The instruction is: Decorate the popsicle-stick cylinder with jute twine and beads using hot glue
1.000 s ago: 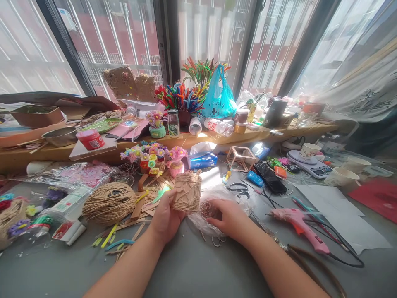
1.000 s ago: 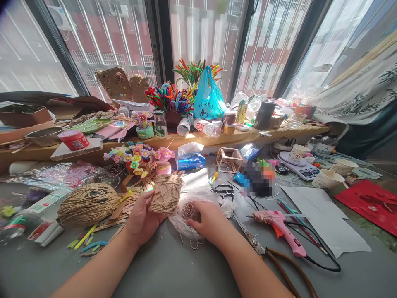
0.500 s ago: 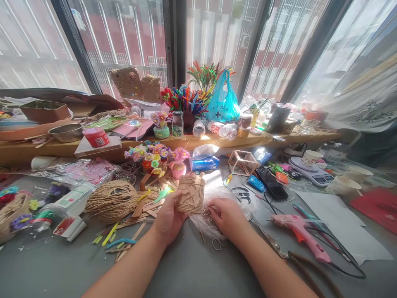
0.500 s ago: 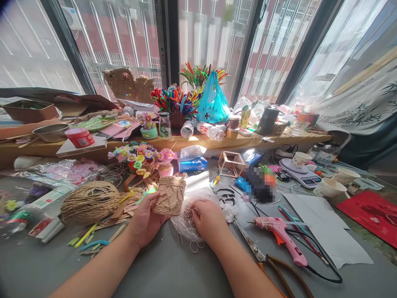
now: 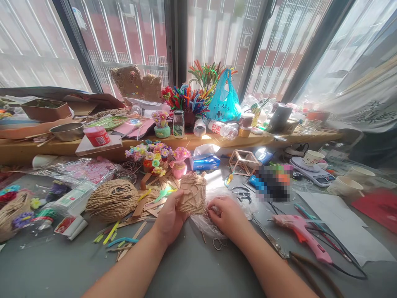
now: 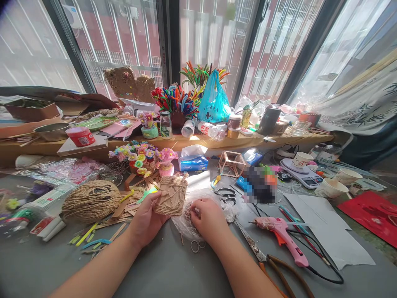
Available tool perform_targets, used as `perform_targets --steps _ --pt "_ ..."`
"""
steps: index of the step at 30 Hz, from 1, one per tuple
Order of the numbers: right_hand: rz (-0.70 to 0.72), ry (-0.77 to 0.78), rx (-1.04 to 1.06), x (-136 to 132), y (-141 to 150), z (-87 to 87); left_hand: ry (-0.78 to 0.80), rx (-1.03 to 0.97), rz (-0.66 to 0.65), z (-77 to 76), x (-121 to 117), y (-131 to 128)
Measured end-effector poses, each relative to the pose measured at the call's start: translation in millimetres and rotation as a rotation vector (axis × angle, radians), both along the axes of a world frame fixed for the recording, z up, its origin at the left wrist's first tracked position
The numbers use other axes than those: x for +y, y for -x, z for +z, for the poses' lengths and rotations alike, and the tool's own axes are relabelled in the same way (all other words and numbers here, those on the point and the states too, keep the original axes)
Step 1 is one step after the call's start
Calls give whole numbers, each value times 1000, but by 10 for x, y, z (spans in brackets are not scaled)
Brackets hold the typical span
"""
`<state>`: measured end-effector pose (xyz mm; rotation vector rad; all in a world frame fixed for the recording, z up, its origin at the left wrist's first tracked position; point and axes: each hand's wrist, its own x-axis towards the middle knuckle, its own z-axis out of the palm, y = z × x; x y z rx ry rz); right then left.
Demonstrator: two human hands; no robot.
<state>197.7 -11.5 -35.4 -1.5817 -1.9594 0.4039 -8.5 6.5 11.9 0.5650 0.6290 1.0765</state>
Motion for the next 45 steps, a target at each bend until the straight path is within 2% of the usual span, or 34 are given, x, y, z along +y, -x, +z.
perform_targets --steps 8,14,19,37,40,45 --pt "-15 -25 71 -28 -23 -42 -14 -3 -9 24 -8 5" --pt "57 -77 116 -108 -53 -2 -31 23 -10 25 -27 13" --pt "131 -100 68 -120 -72 34 -49 24 -3 22 -28 8" --pt "192 -11 61 -130 -131 108 -53 1 -9 29 -37 7" --pt "181 -9 54 -112 -150 71 -56 2 -10 25 -35 10" --pt "75 -30 21 -98 -167 -14 -48 6 -13 24 -29 8"
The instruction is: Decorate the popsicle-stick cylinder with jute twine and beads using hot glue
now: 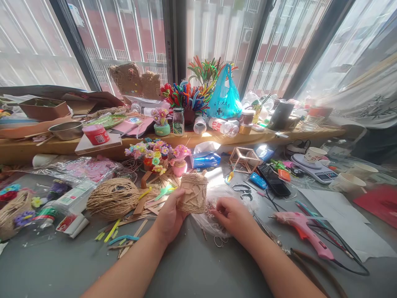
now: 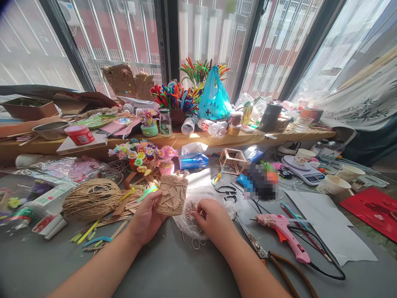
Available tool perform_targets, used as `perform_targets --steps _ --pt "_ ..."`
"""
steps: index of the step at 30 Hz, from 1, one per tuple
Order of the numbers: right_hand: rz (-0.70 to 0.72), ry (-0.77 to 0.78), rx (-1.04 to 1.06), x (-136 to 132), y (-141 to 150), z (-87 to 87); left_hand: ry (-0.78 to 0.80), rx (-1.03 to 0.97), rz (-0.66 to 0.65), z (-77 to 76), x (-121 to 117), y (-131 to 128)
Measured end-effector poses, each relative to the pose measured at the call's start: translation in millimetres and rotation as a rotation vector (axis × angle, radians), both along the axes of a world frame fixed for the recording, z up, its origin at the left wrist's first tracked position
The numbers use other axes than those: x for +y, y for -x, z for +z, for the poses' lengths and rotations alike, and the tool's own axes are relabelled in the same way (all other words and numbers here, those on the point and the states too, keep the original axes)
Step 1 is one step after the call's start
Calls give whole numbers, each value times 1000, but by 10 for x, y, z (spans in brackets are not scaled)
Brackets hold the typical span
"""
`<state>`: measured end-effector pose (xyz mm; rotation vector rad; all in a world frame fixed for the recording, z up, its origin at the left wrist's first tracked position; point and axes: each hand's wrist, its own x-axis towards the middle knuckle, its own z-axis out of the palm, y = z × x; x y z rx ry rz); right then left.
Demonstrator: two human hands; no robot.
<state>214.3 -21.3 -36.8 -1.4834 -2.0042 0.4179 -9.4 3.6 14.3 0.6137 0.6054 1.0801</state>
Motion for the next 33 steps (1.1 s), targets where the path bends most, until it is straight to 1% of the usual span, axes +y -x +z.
perform_targets --steps 2,7,9,18,27,33 --pt "-4 -13 -6 0 4 -9 -1 2 -1 3 -2 -2" --pt "94 -35 -40 22 34 5 -9 0 -2 14 -16 -9" --pt "105 -38 -64 37 49 4 -10 7 2 17 -20 -11" --pt "94 -28 -89 25 85 24 -25 20 -2 -1 -11 -7" --pt "57 -6 -56 34 116 -28 -48 0 -3 -36 -10 -12" --pt "51 -16 -45 26 128 18 -41 13 -1 -35 -4 -12"
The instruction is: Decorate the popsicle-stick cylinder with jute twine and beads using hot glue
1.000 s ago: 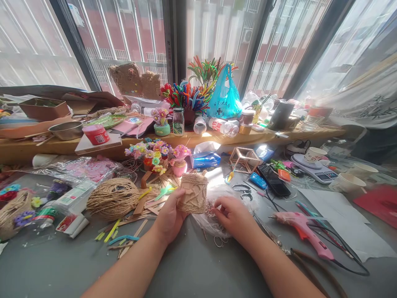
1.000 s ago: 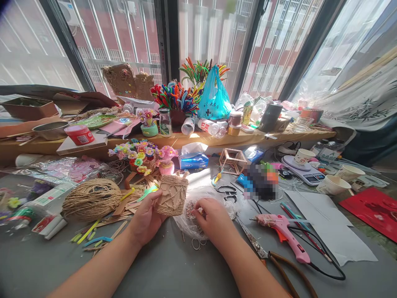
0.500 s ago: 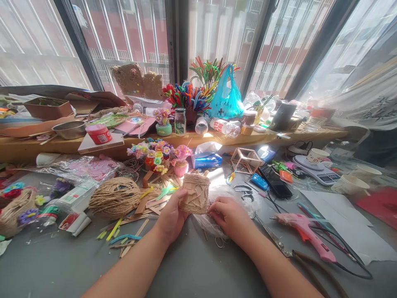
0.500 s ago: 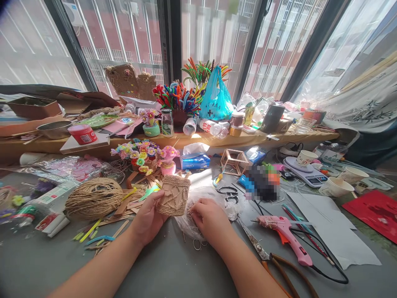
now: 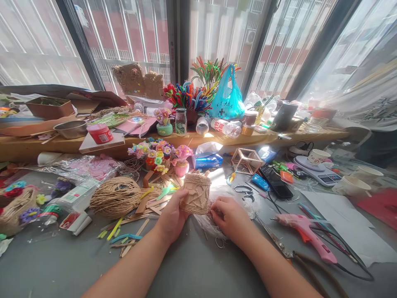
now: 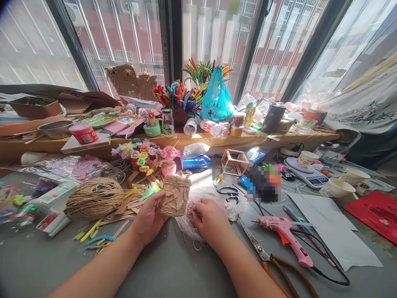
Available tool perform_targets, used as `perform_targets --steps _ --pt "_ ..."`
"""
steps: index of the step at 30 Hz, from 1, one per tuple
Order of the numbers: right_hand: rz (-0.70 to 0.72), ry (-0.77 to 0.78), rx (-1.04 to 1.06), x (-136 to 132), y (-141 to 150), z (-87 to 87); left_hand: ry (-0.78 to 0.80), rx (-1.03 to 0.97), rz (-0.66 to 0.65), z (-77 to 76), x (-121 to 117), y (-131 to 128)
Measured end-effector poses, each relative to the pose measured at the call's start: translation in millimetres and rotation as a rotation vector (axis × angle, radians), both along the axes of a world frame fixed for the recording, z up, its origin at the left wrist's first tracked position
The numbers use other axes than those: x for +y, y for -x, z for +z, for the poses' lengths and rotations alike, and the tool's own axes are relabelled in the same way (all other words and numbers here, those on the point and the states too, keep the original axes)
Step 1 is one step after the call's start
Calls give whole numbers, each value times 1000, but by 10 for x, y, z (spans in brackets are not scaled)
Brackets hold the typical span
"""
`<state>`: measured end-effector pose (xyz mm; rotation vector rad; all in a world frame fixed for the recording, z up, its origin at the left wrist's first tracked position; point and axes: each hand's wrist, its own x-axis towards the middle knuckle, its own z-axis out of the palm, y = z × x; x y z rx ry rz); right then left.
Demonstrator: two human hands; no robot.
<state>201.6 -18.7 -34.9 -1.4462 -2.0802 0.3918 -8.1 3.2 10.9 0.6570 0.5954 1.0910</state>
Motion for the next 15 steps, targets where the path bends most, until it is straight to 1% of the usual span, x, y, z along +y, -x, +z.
perform_targets --steps 8,15 --pt "-21 20 94 -75 -57 93 12 -10 -5 -6 -2 11" --pt "0 47 157 -88 -69 93 -1 -1 2 -9 4 9"
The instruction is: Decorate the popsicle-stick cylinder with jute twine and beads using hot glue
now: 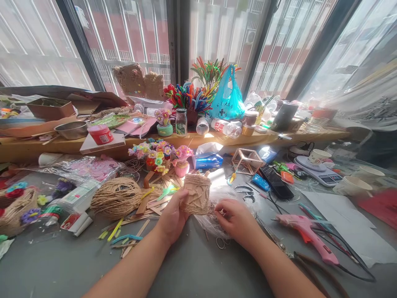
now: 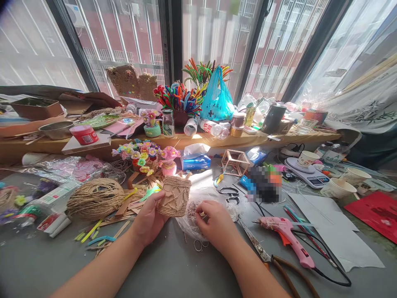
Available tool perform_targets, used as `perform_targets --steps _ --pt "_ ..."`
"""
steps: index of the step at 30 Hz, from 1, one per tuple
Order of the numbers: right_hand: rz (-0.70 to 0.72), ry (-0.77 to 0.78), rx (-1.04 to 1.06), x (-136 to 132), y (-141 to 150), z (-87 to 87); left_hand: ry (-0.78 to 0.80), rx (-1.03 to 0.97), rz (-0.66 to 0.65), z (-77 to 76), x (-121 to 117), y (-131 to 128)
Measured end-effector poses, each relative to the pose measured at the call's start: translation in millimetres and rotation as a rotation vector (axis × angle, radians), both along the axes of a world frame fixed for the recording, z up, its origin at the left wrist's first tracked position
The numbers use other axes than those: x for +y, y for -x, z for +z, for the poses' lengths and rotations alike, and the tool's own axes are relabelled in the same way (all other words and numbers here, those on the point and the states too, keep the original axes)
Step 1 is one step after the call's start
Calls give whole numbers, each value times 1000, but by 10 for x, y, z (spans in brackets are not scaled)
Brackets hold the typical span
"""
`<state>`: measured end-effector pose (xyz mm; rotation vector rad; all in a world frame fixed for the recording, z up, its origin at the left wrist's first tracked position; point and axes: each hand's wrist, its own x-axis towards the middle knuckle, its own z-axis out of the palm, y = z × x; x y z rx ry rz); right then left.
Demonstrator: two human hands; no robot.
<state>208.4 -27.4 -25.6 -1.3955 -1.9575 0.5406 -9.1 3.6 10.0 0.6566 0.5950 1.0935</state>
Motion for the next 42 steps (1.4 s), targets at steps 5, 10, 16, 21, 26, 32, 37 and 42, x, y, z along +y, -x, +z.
perform_targets --steps 5,10,16,21,26,32,37,42 --pt "-17 38 101 -18 36 38 -3 2 0 -4 2 -5" --pt "-66 62 191 -40 38 64 -22 -6 -13 -25 5 5" --pt "-87 57 152 11 -6 -6 -19 2 -9 -34 12 4" --pt "-66 27 50 73 -17 -93 -11 7 4 -4 7 -5" --pt "-55 5 -52 52 -39 -90 14 22 -1 27 -14 -1" --pt "-78 6 -143 25 -70 -64 27 15 0 5 -9 0" --pt "-97 5 -182 28 -65 -60 32 8 5 6 -13 -2" --pt "-128 -21 -194 18 -59 -22 32 0 -12 21 -26 -3"
